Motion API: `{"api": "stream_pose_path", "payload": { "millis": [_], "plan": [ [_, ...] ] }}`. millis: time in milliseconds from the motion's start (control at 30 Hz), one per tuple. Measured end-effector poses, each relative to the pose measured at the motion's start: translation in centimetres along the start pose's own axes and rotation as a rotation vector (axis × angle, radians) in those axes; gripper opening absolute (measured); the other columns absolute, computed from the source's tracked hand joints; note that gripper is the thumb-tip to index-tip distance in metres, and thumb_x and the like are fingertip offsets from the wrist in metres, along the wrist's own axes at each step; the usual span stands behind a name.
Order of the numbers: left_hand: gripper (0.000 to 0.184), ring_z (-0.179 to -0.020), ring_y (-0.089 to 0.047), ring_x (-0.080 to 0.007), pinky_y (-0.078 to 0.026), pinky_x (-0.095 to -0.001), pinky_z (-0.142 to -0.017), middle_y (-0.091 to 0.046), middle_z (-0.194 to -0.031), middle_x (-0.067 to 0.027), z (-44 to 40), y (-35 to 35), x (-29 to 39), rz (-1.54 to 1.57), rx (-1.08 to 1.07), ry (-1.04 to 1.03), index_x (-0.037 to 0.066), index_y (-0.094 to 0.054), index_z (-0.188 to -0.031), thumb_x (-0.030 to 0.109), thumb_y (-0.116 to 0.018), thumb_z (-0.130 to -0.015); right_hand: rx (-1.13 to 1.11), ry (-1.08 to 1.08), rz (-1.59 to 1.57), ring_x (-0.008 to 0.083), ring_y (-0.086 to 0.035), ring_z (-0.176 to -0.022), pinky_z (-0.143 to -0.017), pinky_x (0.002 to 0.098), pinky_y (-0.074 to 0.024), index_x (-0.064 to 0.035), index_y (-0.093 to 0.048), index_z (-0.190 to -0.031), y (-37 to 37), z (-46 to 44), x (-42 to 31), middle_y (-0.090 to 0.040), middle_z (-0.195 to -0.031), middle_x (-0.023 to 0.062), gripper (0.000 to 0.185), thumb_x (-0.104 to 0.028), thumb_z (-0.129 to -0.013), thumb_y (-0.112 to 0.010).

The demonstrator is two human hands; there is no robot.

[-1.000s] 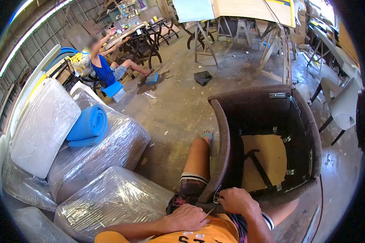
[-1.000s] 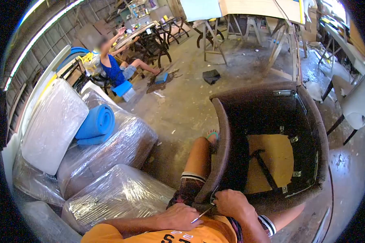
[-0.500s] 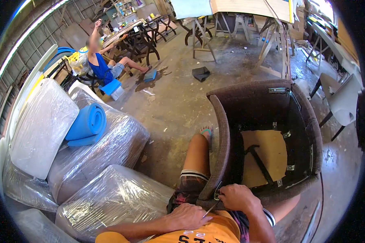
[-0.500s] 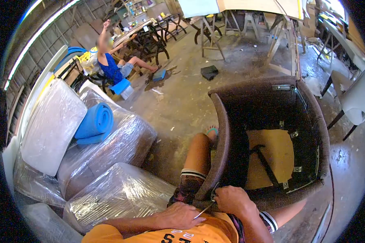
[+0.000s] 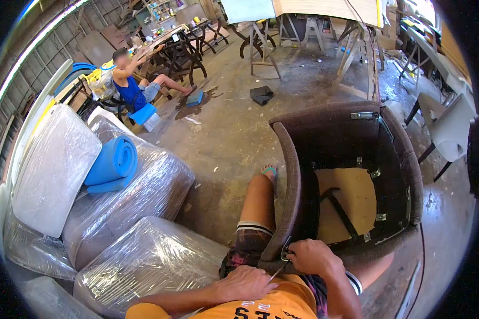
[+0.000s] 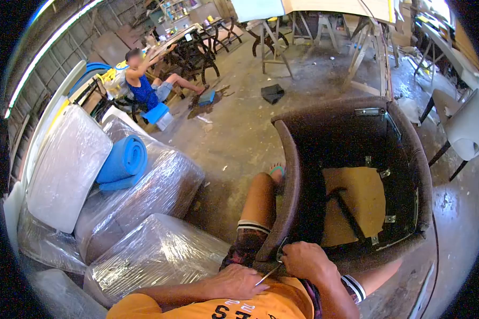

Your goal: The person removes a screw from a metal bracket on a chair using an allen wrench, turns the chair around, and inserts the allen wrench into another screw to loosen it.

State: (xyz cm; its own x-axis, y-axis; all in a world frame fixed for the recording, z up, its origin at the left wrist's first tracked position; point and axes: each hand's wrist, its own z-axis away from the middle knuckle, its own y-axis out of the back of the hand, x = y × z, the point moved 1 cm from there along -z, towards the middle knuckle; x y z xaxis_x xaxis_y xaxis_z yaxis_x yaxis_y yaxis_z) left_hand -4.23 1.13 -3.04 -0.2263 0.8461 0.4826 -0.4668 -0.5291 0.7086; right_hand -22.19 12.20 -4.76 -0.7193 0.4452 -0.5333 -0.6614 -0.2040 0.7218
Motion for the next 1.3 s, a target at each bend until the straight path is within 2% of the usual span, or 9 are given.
{"api": "stream_pose_path", "payload": {
  "millis": [133, 867, 1300],
  "plan": [
    [0.054, -0.088, -0.069, -0.0446, -0.055, -0.0533, -0.079, -0.069, -0.088, -0.0281, -0.2, 1.1, 0.5, -0.024, -0.134, 0.022, -0.005, -0.07, -0.091, 0.045, -0.05, -0.101, 0.007, 0.004, -0.003, 0.0421, -0.067, -0.097, -0.087, 0.0515, -0.0526, -0.0056, -0.071, -0.098, -0.1, 0.0, 0.0, -0.071, -0.097, 0.0222, 0.029, -0.031, -0.094, -0.058],
    [0.056, -0.088, -0.069, -0.0462, -0.055, -0.0538, -0.08, -0.069, -0.09, -0.0298, -0.6, 0.7, 0.3, -0.006, -0.158, 0.045, -0.007, -0.07, -0.091, 0.044, -0.05, -0.1, 0.012, -0.001, -0.002, 0.0415, -0.067, -0.098, -0.088, 0.0507, -0.0523, -0.0049, -0.072, -0.1, 0.2, 0.1, -0.1, -0.071, -0.099, 0.0226, 0.029, -0.03, -0.094, -0.059],
    [0.059, -0.091, -0.068, -0.0462, -0.054, -0.0537, -0.083, -0.069, -0.092, -0.0302, -0.6, 0.7, 0.2, 0.003, -0.152, 0.05, -0.007, -0.07, -0.09, 0.048, -0.051, -0.099, 0.022, 0.013, 0.009, 0.0408, -0.067, -0.098, -0.087, 0.0506, -0.053, -0.0054, -0.072, -0.097, -0.2, -0.1, 0.1, -0.071, -0.097, 0.0214, 0.03, -0.032, -0.094, -0.059]
  ]
}}
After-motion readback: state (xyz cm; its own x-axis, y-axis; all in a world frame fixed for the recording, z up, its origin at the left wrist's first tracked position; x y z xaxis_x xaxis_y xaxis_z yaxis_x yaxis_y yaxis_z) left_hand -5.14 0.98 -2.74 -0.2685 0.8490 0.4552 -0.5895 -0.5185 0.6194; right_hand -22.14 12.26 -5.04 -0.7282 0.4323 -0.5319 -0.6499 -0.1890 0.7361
